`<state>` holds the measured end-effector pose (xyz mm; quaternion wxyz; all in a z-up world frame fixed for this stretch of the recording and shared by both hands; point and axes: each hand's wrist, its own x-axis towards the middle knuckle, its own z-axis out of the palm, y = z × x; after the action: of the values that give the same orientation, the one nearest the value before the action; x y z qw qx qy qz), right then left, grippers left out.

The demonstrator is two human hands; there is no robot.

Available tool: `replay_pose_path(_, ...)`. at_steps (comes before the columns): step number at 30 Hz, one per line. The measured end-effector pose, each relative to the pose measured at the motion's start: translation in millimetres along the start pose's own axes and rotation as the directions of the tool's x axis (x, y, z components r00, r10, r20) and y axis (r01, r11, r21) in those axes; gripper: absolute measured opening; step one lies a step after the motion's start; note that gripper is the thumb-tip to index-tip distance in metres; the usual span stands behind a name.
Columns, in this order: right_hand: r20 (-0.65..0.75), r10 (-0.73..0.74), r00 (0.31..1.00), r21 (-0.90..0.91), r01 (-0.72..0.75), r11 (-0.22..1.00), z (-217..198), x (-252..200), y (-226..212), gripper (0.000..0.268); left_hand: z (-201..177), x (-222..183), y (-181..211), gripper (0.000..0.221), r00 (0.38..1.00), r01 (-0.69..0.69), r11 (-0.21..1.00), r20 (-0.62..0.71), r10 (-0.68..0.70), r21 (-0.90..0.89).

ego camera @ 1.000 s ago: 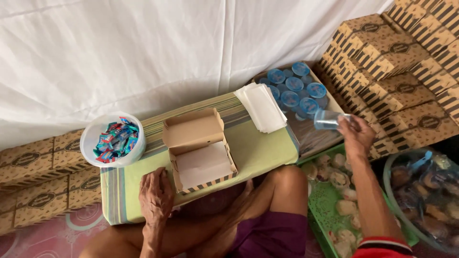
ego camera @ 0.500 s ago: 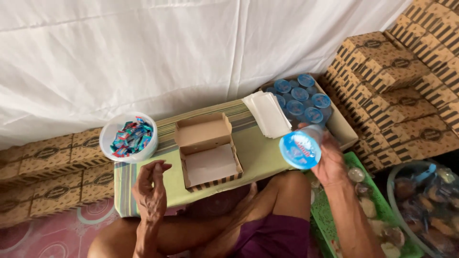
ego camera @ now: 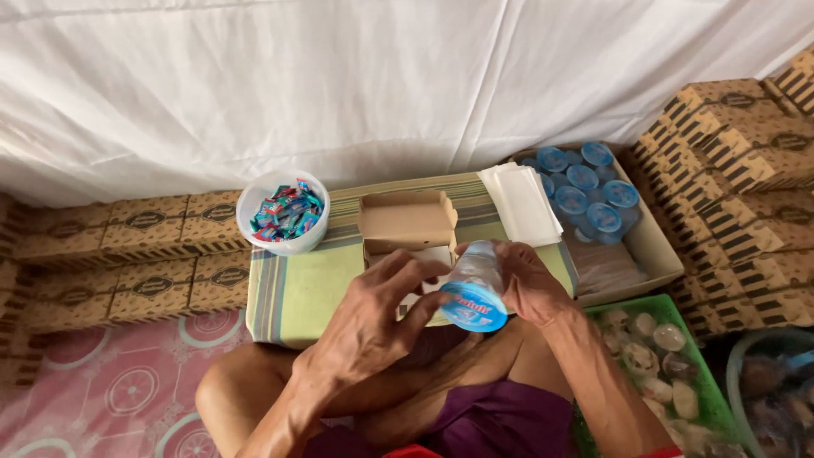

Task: Packing small cardboard boxes with paper liners, water cups, snack packets, and candies.

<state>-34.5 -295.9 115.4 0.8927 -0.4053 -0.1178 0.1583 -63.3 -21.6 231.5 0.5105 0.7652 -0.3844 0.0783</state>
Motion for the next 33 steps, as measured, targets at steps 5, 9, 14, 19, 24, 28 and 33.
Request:
replay_pose_path(5,-0.071,0.011,0.997,-0.095,-0.018,0.995,-20.4,16.7,20.9,0.039,9.3,1.4,-20.5,0.026,0.996,-0.061,0.998,0.059,0.060,0.009)
replay_pose_path(9,-0.156,0.012,0.988,-0.090,-0.026,0.996,-17.8,25.0,23.4,0.034,22.4,-1.8,-39.6,0.017,0.997,-0.073,0.992,-0.032,0.070,-0.099)
replay_pose_path(14,-0.249,-0.032,0.968,-0.153,-0.007,0.988,-0.2,38.3,21.9,0.034,38.7,4.2,-65.3,0.015,0.986,-0.085,0.994,-0.148,0.075,-0.062)
replay_pose_path(19,-0.298,-0.160,0.941,-0.459,0.005,0.888,2.7,47.5,25.1,0.047,61.2,8.0,-95.6,0.013,0.963,-0.158,0.987,-0.217,0.163,0.041)
replay_pose_path(24,-0.286,-0.283,0.915,-0.795,-0.062,0.604,-5.4,40.8,22.5,0.063,75.3,3.2,-128.1,0.009,0.961,-0.127,0.983,-0.228,0.155,0.135)
replay_pose_path(28,-0.303,-0.236,0.923,-0.818,-0.125,0.562,0.2,23.8,1.7,0.046,77.3,-4.1,-146.1,0.009,0.972,-0.103,0.986,-0.197,0.128,0.132)
replay_pose_path(33,-0.070,-0.243,0.968,-0.934,0.022,0.357,-7.1,8.7,9.4,0.028,87.2,-3.0,-155.1,0.007,0.978,-0.130,0.977,-0.139,0.154,0.166)
